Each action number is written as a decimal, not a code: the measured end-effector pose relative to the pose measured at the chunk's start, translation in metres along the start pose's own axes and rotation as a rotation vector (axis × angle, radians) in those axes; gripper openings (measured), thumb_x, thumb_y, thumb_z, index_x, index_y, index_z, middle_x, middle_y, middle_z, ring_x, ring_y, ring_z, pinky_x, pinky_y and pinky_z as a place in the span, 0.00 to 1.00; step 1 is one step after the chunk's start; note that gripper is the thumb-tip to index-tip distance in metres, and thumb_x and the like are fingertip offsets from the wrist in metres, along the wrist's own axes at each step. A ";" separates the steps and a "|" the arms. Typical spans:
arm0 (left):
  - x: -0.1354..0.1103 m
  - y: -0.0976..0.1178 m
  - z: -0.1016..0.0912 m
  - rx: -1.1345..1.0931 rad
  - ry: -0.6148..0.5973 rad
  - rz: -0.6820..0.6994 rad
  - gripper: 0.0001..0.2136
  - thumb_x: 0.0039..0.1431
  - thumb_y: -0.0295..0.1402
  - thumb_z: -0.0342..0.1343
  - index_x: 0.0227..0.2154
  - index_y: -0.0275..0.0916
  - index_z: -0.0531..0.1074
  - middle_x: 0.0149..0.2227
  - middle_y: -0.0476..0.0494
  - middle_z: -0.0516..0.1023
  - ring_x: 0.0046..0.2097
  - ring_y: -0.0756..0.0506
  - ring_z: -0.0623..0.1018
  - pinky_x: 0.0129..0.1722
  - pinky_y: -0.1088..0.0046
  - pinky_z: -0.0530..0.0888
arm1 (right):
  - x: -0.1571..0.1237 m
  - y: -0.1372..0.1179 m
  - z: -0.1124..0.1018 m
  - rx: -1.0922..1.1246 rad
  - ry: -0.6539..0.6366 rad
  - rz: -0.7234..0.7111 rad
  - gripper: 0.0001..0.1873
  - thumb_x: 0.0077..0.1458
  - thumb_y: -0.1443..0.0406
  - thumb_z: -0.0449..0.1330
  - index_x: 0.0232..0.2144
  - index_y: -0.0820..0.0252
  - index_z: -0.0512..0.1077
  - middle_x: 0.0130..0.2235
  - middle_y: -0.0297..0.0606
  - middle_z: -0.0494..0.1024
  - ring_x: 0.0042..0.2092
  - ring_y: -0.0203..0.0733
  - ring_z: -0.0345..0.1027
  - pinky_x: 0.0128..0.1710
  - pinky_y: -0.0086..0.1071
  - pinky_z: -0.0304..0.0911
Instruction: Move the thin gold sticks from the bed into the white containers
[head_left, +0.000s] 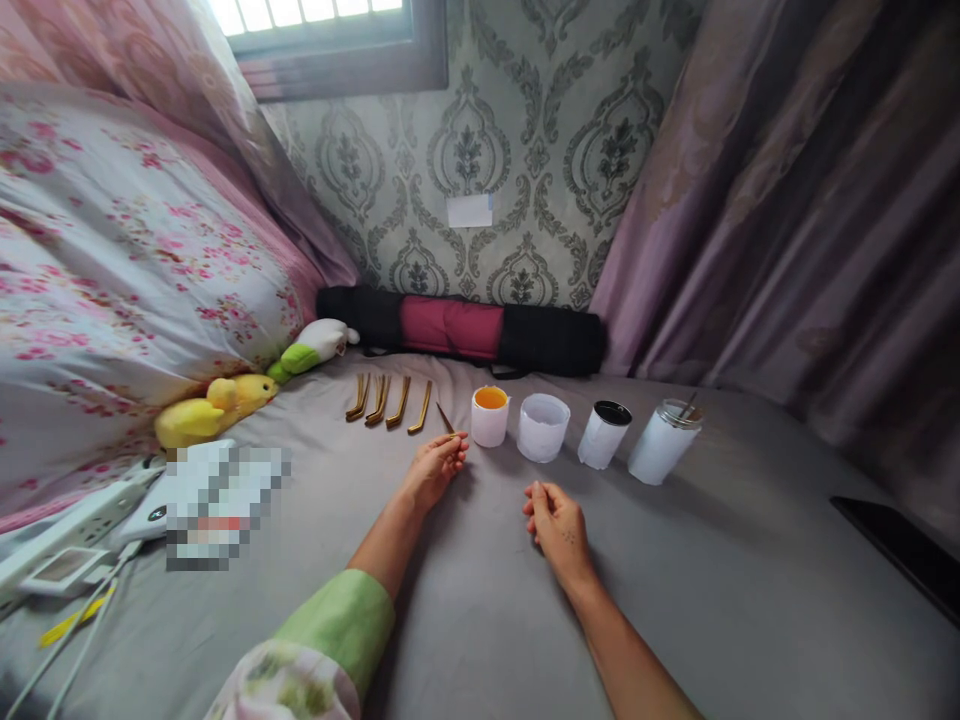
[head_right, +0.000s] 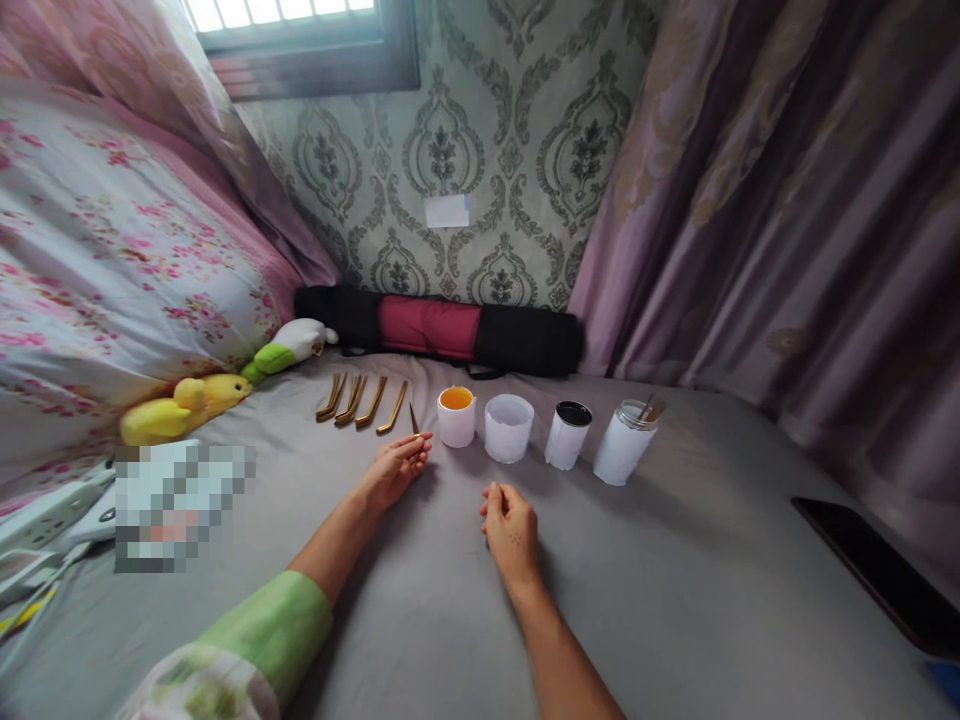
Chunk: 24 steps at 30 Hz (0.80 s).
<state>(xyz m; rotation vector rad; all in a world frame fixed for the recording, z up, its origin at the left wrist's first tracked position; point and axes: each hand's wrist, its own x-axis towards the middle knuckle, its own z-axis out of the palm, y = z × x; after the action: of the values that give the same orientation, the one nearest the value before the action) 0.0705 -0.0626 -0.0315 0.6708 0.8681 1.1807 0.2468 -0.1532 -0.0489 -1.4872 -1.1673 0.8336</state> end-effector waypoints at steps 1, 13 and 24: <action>-0.002 -0.002 0.001 -0.005 -0.003 0.000 0.10 0.46 0.24 0.56 0.34 0.30 0.70 0.25 0.44 0.71 0.23 0.56 0.69 0.21 0.83 0.66 | 0.000 0.000 0.000 0.005 0.000 -0.002 0.21 0.50 0.52 0.47 0.28 0.64 0.67 0.21 0.35 0.68 0.17 0.30 0.60 0.15 0.23 0.55; -0.029 -0.024 0.013 0.015 -0.051 0.075 0.15 0.45 0.28 0.57 0.39 0.33 0.68 0.30 0.42 0.72 0.25 0.55 0.70 0.23 0.81 0.66 | -0.001 -0.003 -0.001 0.029 0.001 0.018 0.21 0.49 0.51 0.48 0.28 0.64 0.68 0.21 0.34 0.68 0.17 0.29 0.59 0.14 0.22 0.55; -0.043 -0.031 0.017 0.155 -0.051 0.173 0.19 0.47 0.35 0.54 0.44 0.35 0.66 0.31 0.43 0.72 0.26 0.55 0.69 0.24 0.80 0.65 | -0.002 -0.008 -0.001 0.080 -0.005 0.058 0.22 0.47 0.50 0.48 0.28 0.64 0.67 0.21 0.35 0.68 0.17 0.29 0.59 0.12 0.21 0.52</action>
<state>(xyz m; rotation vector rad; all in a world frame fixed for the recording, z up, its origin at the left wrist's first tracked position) 0.0947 -0.1121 -0.0392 0.9128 0.8778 1.2528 0.2449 -0.1557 -0.0410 -1.4599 -1.0866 0.9130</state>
